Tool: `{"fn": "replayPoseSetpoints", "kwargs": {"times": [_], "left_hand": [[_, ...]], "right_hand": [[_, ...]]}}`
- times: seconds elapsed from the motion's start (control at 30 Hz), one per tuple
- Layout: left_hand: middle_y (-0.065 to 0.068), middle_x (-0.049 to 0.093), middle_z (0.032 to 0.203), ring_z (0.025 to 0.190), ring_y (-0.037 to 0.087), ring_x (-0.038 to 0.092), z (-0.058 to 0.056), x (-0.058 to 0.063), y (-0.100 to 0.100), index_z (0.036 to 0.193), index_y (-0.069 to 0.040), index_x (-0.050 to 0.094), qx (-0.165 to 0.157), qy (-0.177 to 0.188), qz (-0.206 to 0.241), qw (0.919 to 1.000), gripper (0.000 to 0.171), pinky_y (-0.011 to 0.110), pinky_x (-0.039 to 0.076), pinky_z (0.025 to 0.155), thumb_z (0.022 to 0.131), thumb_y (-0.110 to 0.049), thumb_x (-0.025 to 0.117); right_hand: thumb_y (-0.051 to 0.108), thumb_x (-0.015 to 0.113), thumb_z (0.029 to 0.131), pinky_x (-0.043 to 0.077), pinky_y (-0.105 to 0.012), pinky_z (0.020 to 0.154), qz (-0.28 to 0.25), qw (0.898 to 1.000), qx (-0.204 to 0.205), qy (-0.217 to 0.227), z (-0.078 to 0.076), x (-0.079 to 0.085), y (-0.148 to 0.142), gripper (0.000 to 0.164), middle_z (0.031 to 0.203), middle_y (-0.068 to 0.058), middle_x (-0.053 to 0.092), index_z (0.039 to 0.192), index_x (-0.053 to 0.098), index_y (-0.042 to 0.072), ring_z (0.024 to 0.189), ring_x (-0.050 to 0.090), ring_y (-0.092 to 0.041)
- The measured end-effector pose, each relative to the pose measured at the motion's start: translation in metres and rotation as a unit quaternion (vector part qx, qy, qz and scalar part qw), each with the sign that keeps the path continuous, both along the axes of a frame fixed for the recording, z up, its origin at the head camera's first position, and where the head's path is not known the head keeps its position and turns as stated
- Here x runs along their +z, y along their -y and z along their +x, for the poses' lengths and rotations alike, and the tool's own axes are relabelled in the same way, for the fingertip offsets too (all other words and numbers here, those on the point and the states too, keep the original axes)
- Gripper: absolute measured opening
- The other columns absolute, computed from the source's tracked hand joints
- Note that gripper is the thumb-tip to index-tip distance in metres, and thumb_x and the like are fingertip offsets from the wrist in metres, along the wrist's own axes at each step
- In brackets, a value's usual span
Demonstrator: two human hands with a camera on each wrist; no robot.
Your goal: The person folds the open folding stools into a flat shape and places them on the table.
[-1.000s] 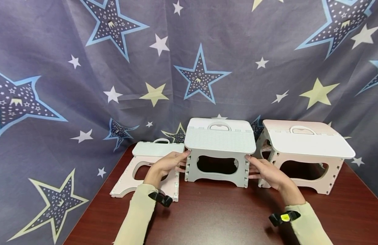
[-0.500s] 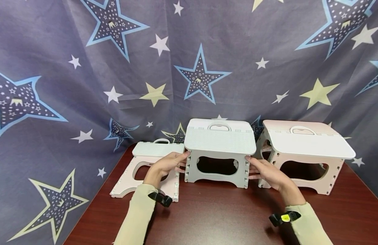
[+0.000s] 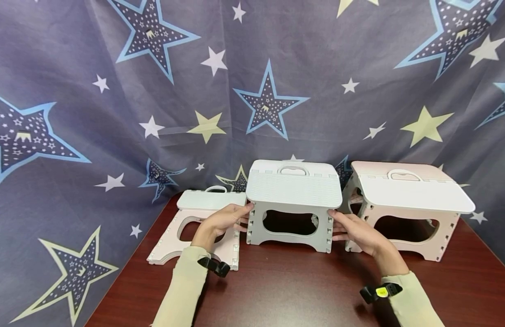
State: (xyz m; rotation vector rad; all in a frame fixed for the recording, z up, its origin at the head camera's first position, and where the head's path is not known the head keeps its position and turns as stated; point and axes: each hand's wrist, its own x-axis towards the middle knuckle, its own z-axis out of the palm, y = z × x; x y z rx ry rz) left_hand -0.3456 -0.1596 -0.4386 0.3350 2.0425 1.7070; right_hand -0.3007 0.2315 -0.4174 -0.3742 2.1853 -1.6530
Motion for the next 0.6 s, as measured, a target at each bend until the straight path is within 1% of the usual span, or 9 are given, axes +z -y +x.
{"fn": "replayPoseSetpoints", "kwargs": {"times": [0.27, 0.47, 0.6], "left_hand": [[0.020, 0.063, 0.121, 0.107, 0.025, 0.066, 0.0012, -0.0008, 0.0015, 0.129, 0.017, 0.055, 0.000, -0.001, 0.005, 1.0000, 0.070, 0.050, 0.056, 0.100, 0.104, -0.048, 0.053], [0.022, 0.062, 0.124, 0.109, 0.026, 0.065, 0.0001, -0.0011, 0.0015, 0.132, 0.017, 0.054, -0.001, -0.001, 0.002, 1.0000, 0.070, 0.050, 0.056, 0.100, 0.104, -0.048, 0.053], [0.019, 0.062, 0.121, 0.108, 0.025, 0.065, -0.0002, -0.0009, 0.0012, 0.131, 0.017, 0.053, -0.001, 0.001, 0.002, 1.0000, 0.068, 0.049, 0.056, 0.100, 0.106, -0.045, 0.051]], "right_hand": [[0.039, 0.040, 0.110, 0.057, -0.043, 0.099, 0.000, 1.000, 0.001, 0.002, 0.0002, -0.0003, -0.0002, 0.070, 0.135, -0.031, 0.058, 0.144, 0.034, -0.021, 0.116, 0.063, -0.023], [0.039, 0.039, 0.110, 0.057, -0.042, 0.100, -0.001, 1.000, 0.003, 0.002, -0.0004, -0.0005, -0.0004, 0.070, 0.138, -0.033, 0.056, 0.145, 0.032, -0.021, 0.118, 0.062, -0.025], [0.039, 0.039, 0.110, 0.057, -0.043, 0.100, -0.002, 1.000, 0.007, 0.001, -0.0003, -0.0003, -0.0007, 0.069, 0.137, -0.033, 0.057, 0.145, 0.033, -0.020, 0.117, 0.063, -0.024]]}}
